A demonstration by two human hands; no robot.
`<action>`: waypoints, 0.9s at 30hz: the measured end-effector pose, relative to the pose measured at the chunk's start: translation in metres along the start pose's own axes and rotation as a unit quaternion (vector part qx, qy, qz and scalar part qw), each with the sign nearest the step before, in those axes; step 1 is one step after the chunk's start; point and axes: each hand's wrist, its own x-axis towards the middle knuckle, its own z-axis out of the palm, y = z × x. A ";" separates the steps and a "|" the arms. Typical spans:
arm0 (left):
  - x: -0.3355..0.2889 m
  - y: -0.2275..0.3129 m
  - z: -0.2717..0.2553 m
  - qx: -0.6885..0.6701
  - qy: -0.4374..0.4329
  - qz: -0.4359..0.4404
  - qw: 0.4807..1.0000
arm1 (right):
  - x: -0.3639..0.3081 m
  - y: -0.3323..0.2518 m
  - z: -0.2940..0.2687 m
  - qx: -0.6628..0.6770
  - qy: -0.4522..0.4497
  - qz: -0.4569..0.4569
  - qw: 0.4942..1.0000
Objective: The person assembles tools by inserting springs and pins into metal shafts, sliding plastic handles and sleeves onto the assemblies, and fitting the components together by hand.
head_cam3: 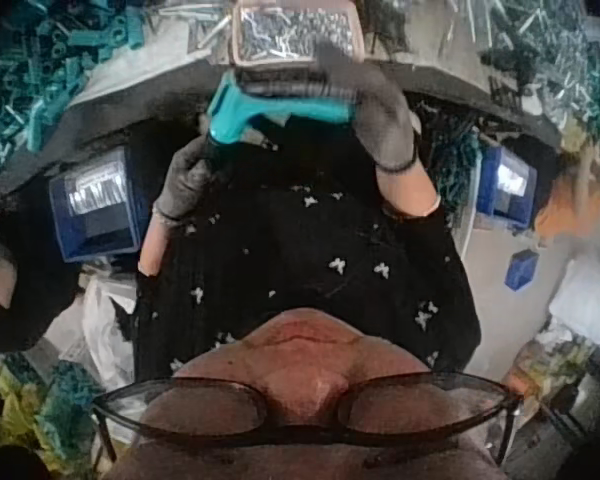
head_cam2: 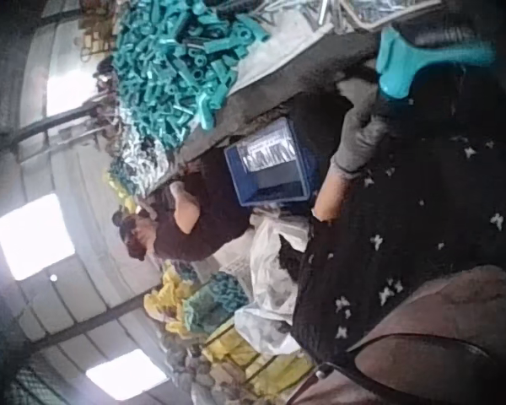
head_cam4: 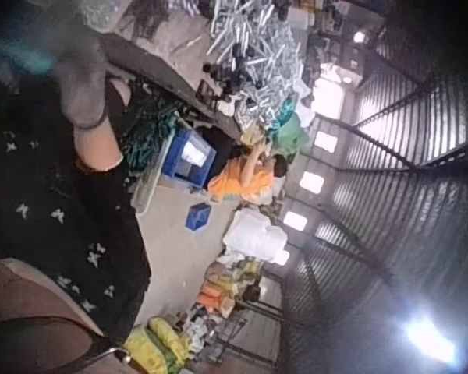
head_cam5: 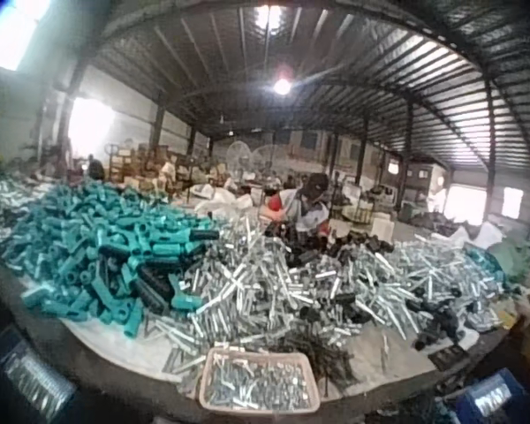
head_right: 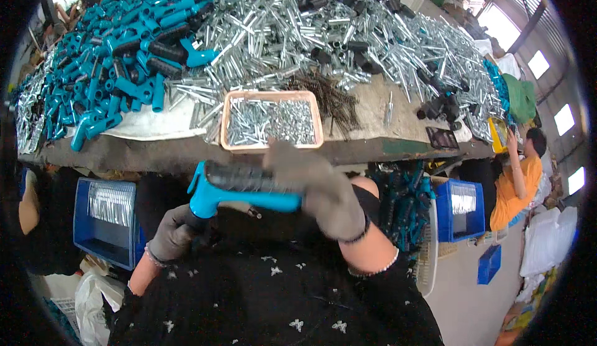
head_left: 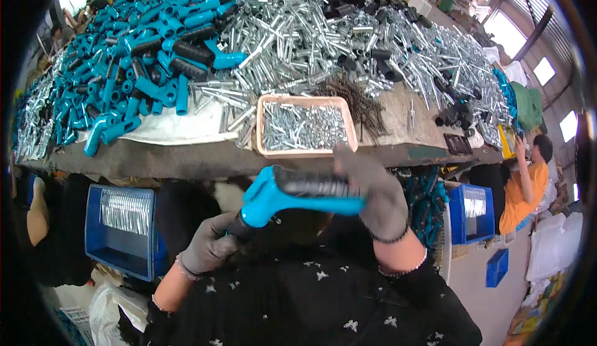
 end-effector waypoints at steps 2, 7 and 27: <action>0.003 -0.002 0.000 -0.047 0.037 -0.052 0.997 | 0.029 -0.025 0.004 -0.158 -0.265 -0.202 0.930; 0.010 0.013 0.004 0.105 -0.021 0.051 0.993 | 0.039 -0.003 -0.019 -0.173 0.011 0.063 0.983; 0.051 -0.034 -0.015 -0.032 -0.103 0.049 0.993 | 0.047 -0.058 0.015 -0.202 -0.358 -0.198 0.890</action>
